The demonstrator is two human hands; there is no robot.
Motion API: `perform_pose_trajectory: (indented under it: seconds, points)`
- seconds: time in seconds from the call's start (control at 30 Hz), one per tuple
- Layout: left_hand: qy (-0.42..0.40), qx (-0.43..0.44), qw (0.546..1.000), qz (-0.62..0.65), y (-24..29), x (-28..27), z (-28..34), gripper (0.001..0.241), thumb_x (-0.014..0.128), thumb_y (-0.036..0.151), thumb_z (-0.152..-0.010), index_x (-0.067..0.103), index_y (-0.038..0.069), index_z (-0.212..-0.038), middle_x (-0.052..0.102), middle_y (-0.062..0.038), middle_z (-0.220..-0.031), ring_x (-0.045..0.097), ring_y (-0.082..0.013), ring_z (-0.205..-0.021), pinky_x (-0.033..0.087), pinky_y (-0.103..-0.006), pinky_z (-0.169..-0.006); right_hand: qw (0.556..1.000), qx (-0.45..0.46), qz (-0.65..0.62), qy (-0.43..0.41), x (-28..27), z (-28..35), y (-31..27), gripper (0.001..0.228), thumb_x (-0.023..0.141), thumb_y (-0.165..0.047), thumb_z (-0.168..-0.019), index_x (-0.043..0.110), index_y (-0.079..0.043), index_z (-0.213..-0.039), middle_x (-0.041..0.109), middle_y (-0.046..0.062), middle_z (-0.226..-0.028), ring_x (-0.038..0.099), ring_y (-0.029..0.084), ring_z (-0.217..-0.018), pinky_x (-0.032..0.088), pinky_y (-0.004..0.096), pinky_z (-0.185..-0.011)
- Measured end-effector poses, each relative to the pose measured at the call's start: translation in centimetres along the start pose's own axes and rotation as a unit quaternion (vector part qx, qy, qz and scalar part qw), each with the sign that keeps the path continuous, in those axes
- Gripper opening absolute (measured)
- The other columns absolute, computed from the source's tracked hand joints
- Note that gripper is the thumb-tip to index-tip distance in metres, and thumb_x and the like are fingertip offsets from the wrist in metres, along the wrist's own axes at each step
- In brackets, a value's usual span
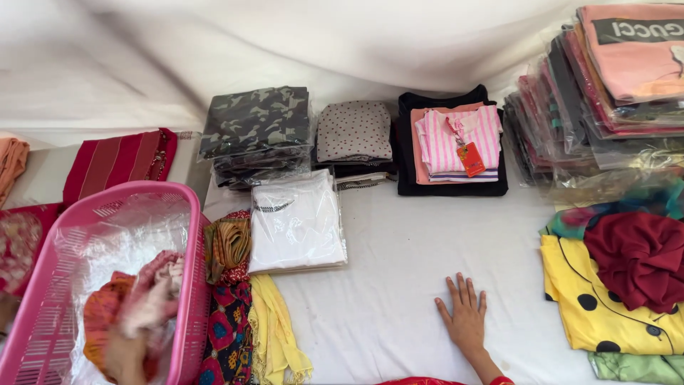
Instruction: The person folds various patterned and solid-colored garments and places them into clear plastic bags on a white table. The person handles a yellow patterned cloth, a blue patterned cloth, and a white garment, folding each and sealing it in a bag. The packed items are stacked on the table.
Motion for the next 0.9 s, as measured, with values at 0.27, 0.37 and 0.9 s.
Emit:
perform_pose_trajectory:
  seconds: [0.27, 0.37, 0.9]
  points:
    - [0.381, 0.146, 0.903, -0.131, 8.6, -7.6, 8.5, 0.058, 0.073, 0.052, -0.094, 0.055, 0.000, -0.110, 0.053, -0.026, -0.110, 0.054, -0.0432, -0.106, 0.047, -0.0516, -0.087, 1.000, 0.002, -0.004, 0.006, 0.1, -0.2, 0.0, 0.071, 0.043, -0.061, -0.093, 0.036, -0.025, -0.154, 0.027, 0.002, -0.165, 0.019, 0.022, -0.154, 0.007, 0.054, -0.126]
    - [0.114, 0.200, 0.971, 0.063, 7.6, -2.0, 6.7, 0.026, 0.069, 0.037, -0.096, 0.073, 0.014, -0.106, 0.078, -0.015, -0.099, 0.075, -0.0352, -0.092, 0.060, -0.0495, -0.085, 1.000, 0.008, 0.000, -0.015, 0.8, 0.2, 0.4, 0.072, 0.044, -0.061, -0.092, 0.036, -0.025, -0.154, 0.027, 0.002, -0.164, 0.019, 0.021, -0.153, 0.006, 0.054, -0.125]
    - [0.156, 0.227, 0.943, -0.187, 4.6, 2.4, 1.9, 0.026, 0.064, 0.038, -0.099, 0.074, 0.020, -0.115, 0.077, -0.014, -0.090, 0.075, -0.0322, -0.082, 0.060, -0.0512, -0.079, 0.999, -0.008, -0.029, 0.025, -1.0, -0.1, -0.5, 0.071, 0.044, -0.059, -0.093, 0.036, -0.024, -0.154, 0.029, 0.002, -0.164, 0.019, 0.022, -0.154, 0.009, 0.055, -0.125]
Point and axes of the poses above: each hand's wrist, its own z-axis away from the middle knuckle, its own x-axis out of the palm, y = z × x, the point moved 10 cm from there along -z, towards the middle knuckle
